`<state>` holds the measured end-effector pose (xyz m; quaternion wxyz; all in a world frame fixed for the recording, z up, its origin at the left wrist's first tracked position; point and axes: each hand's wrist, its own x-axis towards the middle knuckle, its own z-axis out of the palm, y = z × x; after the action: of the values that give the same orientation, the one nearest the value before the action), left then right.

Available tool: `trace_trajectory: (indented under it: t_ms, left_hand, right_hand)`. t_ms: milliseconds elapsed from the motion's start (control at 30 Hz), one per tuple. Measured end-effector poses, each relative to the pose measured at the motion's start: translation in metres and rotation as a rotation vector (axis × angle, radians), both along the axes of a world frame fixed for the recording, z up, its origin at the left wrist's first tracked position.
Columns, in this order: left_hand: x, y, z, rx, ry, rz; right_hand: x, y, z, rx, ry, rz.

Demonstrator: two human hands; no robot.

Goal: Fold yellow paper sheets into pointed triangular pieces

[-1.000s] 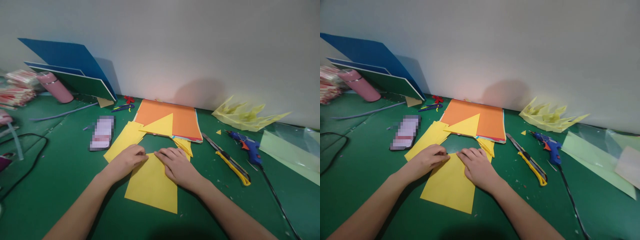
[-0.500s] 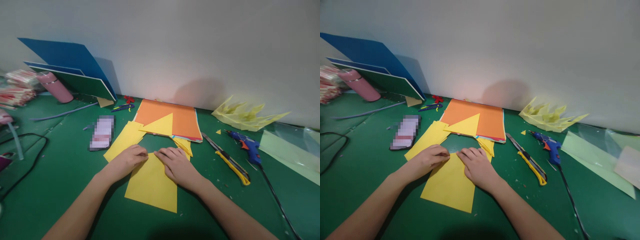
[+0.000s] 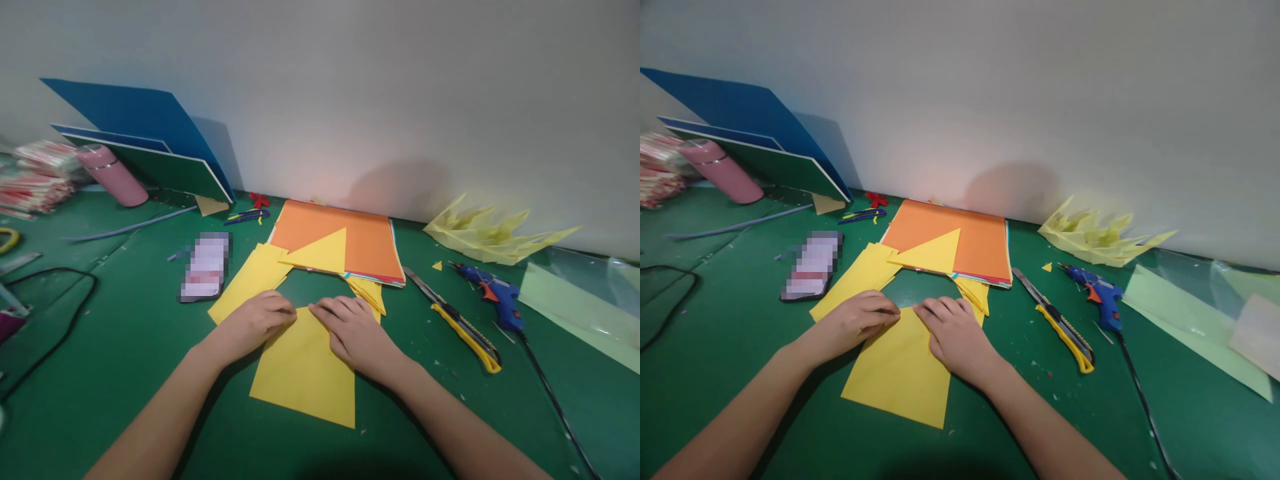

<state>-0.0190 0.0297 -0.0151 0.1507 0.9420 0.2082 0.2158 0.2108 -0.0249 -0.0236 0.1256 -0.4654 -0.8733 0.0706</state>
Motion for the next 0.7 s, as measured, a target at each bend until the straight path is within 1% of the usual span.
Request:
trace_trajectory:
  t_ms: [267, 367, 467, 567, 700]
  left_hand:
    - [0.001, 0.000, 0.001, -0.002, 0.025, 0.007]
    - [0.003, -0.003, 0.006, 0.063, 0.058, 0.022]
    - [0.006, -0.008, 0.013, 0.153, 0.113, 0.071]
    - [0.010, -0.012, 0.017, 0.171, 0.143, 0.105]
    - [0.018, -0.014, 0.016, 0.212, 0.174, 0.130]
  right_hand:
    - [-0.001, 0.000, 0.001, -0.004, 0.000, -0.005]
    - [0.000, 0.000, 0.000, 0.003, 0.004, -0.006]
    - [0.000, -0.001, 0.000, 0.008, 0.006, -0.003]
    - [-0.001, -0.001, 0.001, 0.007, 0.005, -0.004]
    - [-0.001, -0.001, 0.002, -0.011, -0.004, -0.003]
